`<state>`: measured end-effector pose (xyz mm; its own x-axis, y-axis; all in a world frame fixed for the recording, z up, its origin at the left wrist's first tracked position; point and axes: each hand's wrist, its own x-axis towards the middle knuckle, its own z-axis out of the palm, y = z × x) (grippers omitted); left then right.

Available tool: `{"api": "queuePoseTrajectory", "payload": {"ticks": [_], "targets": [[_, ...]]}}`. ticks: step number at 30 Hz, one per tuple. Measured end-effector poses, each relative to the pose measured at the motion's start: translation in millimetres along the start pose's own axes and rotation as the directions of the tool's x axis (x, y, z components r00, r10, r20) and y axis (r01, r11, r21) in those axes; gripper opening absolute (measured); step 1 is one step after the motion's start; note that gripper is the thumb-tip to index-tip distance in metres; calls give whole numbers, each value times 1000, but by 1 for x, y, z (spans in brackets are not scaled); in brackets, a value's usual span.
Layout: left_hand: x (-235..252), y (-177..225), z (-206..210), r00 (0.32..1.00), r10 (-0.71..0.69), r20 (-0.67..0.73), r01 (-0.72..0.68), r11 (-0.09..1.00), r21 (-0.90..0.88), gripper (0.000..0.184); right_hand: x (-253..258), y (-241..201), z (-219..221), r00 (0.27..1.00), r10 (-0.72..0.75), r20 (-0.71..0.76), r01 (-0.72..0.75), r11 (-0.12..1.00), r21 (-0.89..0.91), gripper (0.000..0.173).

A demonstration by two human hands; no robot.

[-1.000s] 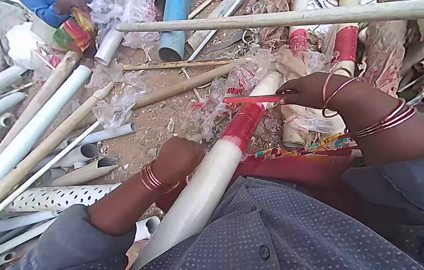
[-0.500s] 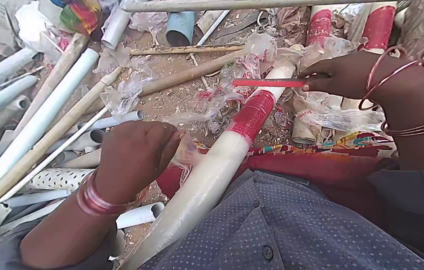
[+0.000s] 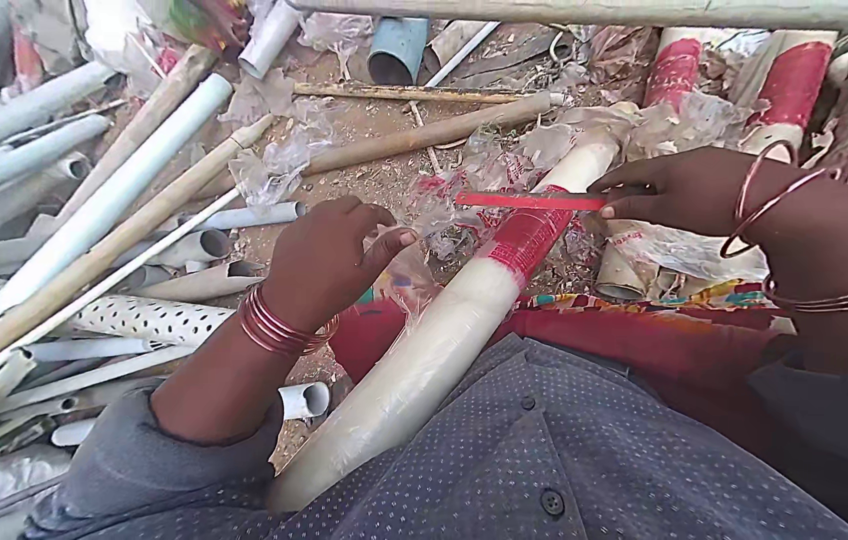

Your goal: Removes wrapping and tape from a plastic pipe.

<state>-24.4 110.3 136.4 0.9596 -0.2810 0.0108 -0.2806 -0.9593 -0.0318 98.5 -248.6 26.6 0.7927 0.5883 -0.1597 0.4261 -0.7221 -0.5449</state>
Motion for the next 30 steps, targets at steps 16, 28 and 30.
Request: {"api": "queuePoseTrajectory", "payload": {"ticks": [16, 28, 30], "targets": [[21, 46, 77, 798, 276, 536, -225, 961, -159, 51, 4, -23, -5, 978, 112, 177, -94, 989, -110, 36], [9, 26, 58, 787, 504, 356, -524, 851, -48, 35, 5, -22, -8, 961, 140, 237, -110, 985, -136, 39], [4, 22, 54, 792, 536, 292, -553, 833, -29, 36, 3, -20, -10, 964, 144, 224, -116, 985, -130, 38]]}}
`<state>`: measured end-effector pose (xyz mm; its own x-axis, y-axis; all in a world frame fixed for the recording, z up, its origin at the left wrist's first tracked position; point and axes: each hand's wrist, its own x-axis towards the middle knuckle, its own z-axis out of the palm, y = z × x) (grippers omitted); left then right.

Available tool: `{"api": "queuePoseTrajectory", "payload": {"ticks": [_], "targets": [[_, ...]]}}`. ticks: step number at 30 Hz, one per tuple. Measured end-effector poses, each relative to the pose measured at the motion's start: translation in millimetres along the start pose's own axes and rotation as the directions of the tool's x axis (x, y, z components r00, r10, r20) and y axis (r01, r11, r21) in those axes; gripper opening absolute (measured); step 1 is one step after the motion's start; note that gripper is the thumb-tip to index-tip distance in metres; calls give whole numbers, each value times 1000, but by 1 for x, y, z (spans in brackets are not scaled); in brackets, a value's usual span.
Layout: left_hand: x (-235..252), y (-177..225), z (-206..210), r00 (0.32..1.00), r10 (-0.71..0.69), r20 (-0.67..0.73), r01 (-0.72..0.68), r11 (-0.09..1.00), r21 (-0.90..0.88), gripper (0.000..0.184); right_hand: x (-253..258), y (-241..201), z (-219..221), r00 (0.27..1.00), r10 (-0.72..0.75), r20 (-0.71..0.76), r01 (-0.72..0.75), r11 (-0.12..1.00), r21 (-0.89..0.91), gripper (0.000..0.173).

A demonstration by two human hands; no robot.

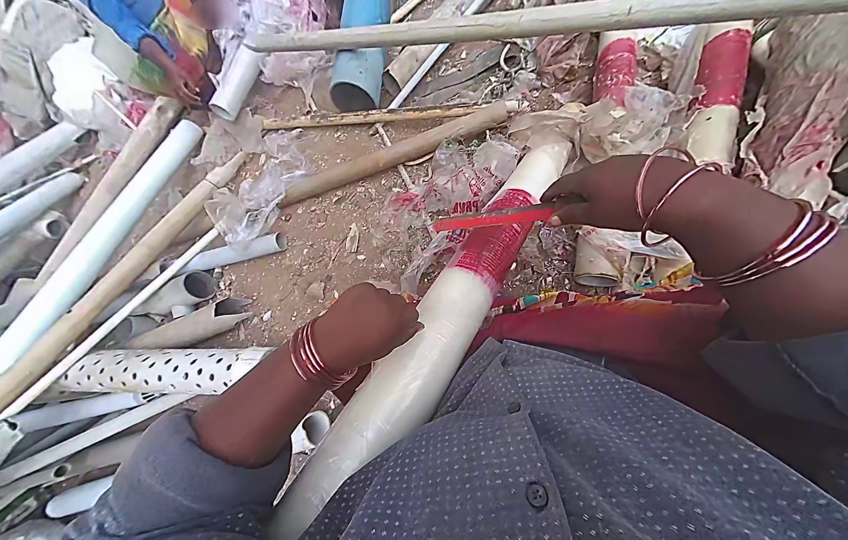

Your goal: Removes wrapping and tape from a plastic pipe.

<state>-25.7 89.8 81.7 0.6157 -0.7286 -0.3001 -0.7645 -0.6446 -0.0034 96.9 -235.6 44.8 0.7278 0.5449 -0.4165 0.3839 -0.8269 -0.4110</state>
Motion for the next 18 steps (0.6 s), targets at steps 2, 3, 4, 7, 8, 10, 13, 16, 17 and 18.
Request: {"api": "queuePoseTrajectory", "payload": {"ticks": [2, 3, 4, 7, 8, 10, 13, 16, 17, 18], "targets": [[-7, 1, -4, 998, 17, -54, -16, 1000, 24, 38, 0, 4, 0, 1000, 5, -13, -5, 1000, 9, 38], [-11, 1, -6, 996, 26, -81, -24, 999, 32, 39, -1, 5, -1, 1000, 11, -15, -11, 1000, 15, 38], [-14, 1, -7, 994, 37, -104, -33, 999, 41, 40, -2, 4, -2, 1000, 15, -10, -14, 1000, 24, 39], [-23, 1, -13, 991, 48, -124, -42, 998, 54, 41, -2, 8, 0, 999, -4, -35, 5, 1000, 7, 37], [-26, 1, -16, 991, 48, -124, -41, 997, 58, 41, -3, 9, 0, 999, -10, -46, 10, 1000, 2, 36], [-31, 0, -20, 992, 41, -120, -34, 998, 60, 39, -6, 10, 2, 997, -34, -72, 34, 999, -1, 35], [-33, -8, -20, 997, -20, -69, 21, 1000, 16, 37, -16, 9, 1, 992, -64, -110, 67, 997, 26, 32], [-29, -20, -15, 995, -102, -3, 102, 993, -60, 35, -33, 6, -3, 985, -121, -123, 131, 989, 75, 27], [-26, -21, -14, 993, -121, 12, 122, 989, -81, 34, -42, 1, -9, 987, -130, -98, 139, 986, 95, 28], [-23, -22, -12, 992, -129, 15, 130, 986, -100, 33, -51, -3, -13, 988, -139, -69, 146, 982, 119, 29]]}}
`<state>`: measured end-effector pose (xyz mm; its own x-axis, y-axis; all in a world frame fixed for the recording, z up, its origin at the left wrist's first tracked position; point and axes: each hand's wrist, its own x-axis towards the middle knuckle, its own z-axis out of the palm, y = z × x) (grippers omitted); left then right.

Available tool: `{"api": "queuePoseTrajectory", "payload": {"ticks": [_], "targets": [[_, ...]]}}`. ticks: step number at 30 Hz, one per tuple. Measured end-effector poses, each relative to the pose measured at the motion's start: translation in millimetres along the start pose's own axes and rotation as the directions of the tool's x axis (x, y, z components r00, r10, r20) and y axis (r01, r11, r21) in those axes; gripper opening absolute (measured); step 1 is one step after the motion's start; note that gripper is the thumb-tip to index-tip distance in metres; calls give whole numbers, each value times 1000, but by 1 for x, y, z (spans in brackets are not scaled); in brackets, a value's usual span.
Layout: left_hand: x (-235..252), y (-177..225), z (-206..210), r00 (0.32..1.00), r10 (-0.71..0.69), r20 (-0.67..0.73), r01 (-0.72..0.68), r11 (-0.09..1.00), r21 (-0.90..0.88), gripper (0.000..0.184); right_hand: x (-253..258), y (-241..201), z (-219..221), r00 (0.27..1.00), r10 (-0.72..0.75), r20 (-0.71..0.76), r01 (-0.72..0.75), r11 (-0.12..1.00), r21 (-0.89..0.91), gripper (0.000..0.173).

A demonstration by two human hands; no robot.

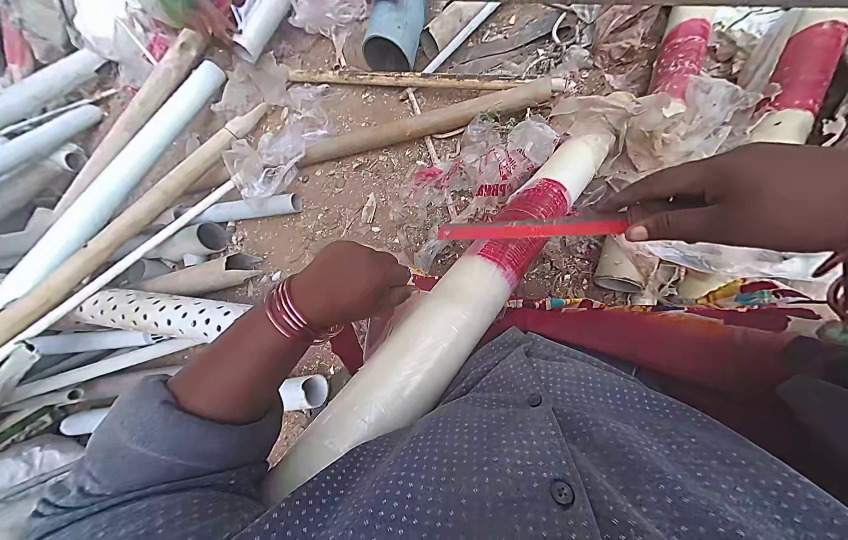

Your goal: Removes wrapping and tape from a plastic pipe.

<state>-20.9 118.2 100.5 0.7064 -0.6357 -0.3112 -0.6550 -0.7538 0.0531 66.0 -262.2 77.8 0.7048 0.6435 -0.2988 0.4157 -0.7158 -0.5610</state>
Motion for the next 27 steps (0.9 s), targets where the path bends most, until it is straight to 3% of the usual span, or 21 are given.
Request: {"api": "queuePoseTrajectory", "payload": {"ticks": [5, 9, 15, 18, 27], "targets": [[3, 3, 3, 999, -18, 31, 19, 999, -39, 32, -23, -13, 3, 979, -128, 161, 114, 989, 93, 28], [2, 8, 3, 999, -41, 31, 42, 998, -41, 31, -21, -28, 28, 974, -166, 152, 175, 983, -53, 29], [4, 15, 3, 987, -136, 85, 140, 989, -46, 34, -30, -68, 55, 986, -83, 145, 121, 953, -279, 34], [6, 20, 7, 989, -133, 69, 136, 990, -31, 32, -28, -87, 58, 964, 41, 263, 35, 959, -281, 39], [9, 30, 18, 994, -113, 12, 113, 993, 32, 25, -25, -118, 61, 917, 131, 376, -54, 977, -208, 42]]}}
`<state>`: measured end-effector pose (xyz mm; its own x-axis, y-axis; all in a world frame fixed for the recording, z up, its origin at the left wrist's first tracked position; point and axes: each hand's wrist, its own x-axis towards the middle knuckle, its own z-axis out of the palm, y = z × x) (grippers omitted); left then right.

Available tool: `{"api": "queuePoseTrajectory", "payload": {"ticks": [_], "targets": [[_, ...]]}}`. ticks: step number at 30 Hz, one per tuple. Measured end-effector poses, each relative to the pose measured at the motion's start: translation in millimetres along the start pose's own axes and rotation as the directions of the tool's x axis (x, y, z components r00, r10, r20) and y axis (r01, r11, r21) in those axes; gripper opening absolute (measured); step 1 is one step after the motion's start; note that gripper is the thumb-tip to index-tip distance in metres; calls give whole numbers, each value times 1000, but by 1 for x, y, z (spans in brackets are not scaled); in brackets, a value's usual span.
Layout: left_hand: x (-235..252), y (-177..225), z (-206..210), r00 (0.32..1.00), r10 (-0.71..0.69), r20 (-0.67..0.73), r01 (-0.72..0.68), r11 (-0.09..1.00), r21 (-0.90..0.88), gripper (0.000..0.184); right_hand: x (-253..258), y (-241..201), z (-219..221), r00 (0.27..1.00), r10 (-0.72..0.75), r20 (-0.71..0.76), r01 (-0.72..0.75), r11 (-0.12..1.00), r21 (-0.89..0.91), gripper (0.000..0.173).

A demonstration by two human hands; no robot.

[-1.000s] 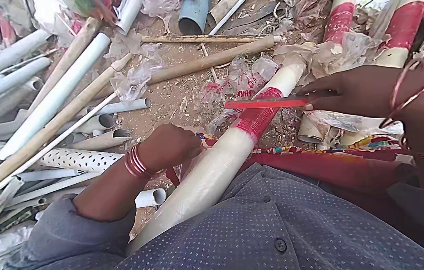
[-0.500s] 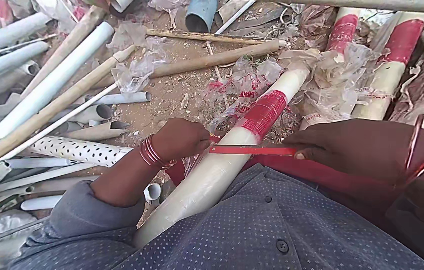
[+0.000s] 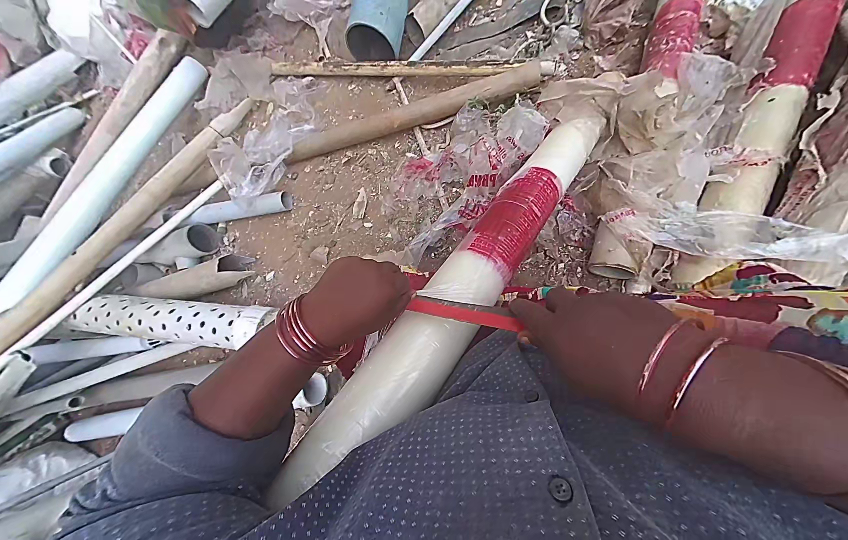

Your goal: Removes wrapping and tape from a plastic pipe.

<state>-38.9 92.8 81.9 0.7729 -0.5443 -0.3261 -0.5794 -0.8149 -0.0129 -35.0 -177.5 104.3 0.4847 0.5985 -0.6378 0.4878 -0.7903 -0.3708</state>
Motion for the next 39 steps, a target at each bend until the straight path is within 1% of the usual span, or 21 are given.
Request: {"api": "queuePoseTrajectory", "payload": {"ticks": [2, 3, 8, 11, 15, 17, 19, 20, 22, 23, 24, 26, 28, 30, 31, 33, 36, 39], "targets": [[0, 1, 0, 1000, 7, -5, -7, 1000, 6, 25, -2, -5, -1, 1000, -9, 5, 9, 1000, 12, 44], [0, 2, 1, 1000, 12, -14, -12, 1000, 10, 25, -2, -7, -4, 999, -2, 41, 1, 1000, 21, 46], [2, 6, 3, 1000, 3, -7, -3, 1000, 6, 27, 2, -12, -6, 991, 6, 134, -14, 998, 57, 50], [2, 9, 2, 1000, 16, -20, -16, 1000, -11, 27, 3, -13, -7, 987, 3, 159, -14, 998, 66, 51], [3, 11, -1, 998, 3, -66, -3, 1000, -4, 31, 4, -10, -3, 992, -9, 129, -4, 995, 97, 49], [2, 15, -8, 998, -58, -11, 58, 998, 2, 32, 7, -10, 1, 991, -6, 132, -7, 995, 104, 49], [3, 18, -15, 993, -101, 56, 103, 994, -32, 34, 10, -11, 4, 992, -5, 126, -9, 995, 104, 50], [4, 21, -17, 993, -99, 64, 102, 993, -60, 34, 12, -12, 6, 994, -7, 109, -5, 994, 105, 50], [6, 32, -20, 999, -38, -18, 35, 989, -145, 35, 24, -17, 11, 998, -39, 38, 35, 994, 105, 49], [7, 40, -20, 999, 4, -47, -10, 990, -138, 35, 32, -23, 14, 998, -55, 30, 52, 994, 96, 48], [8, 47, -22, 1000, 11, -9, -12, 989, -148, 38, 38, -29, 15, 998, -56, 42, 53, 995, 81, 47], [11, 47, -30, 993, -37, 115, 56, 983, -172, 42, 42, -31, 15, 999, -45, 18, 44, 997, 65, 46], [11, 39, -41, 967, -104, 234, 151, 970, -192, 44, 43, -28, 13, 999, -41, -24, 42, 998, 51, 47], [12, 38, -47, 934, -127, 333, 201, 959, -199, 46, 45, -30, 13, 999, -35, -22, 35, 999, 25, 49], [12, 38, -47, 930, -122, 346, 198, 960, -196, 46, 47, -31, 12, 999, -28, -21, 28, 1000, 14, 50], [14, 38, -44, 938, -110, 328, 180, 965, -189, 45, 51, -30, 13, 999, -15, -32, 15, 1000, 7, 50], [12, 32, -48, 923, -139, 358, 213, 961, -178, 44, 55, -23, 17, 997, 4, -75, -3, 1000, 18, 50], [2, 19, -43, 926, -154, 344, 231, 953, -196, 41, 49, -16, 21, 995, 55, -89, -51, 998, 45, 49]]}}
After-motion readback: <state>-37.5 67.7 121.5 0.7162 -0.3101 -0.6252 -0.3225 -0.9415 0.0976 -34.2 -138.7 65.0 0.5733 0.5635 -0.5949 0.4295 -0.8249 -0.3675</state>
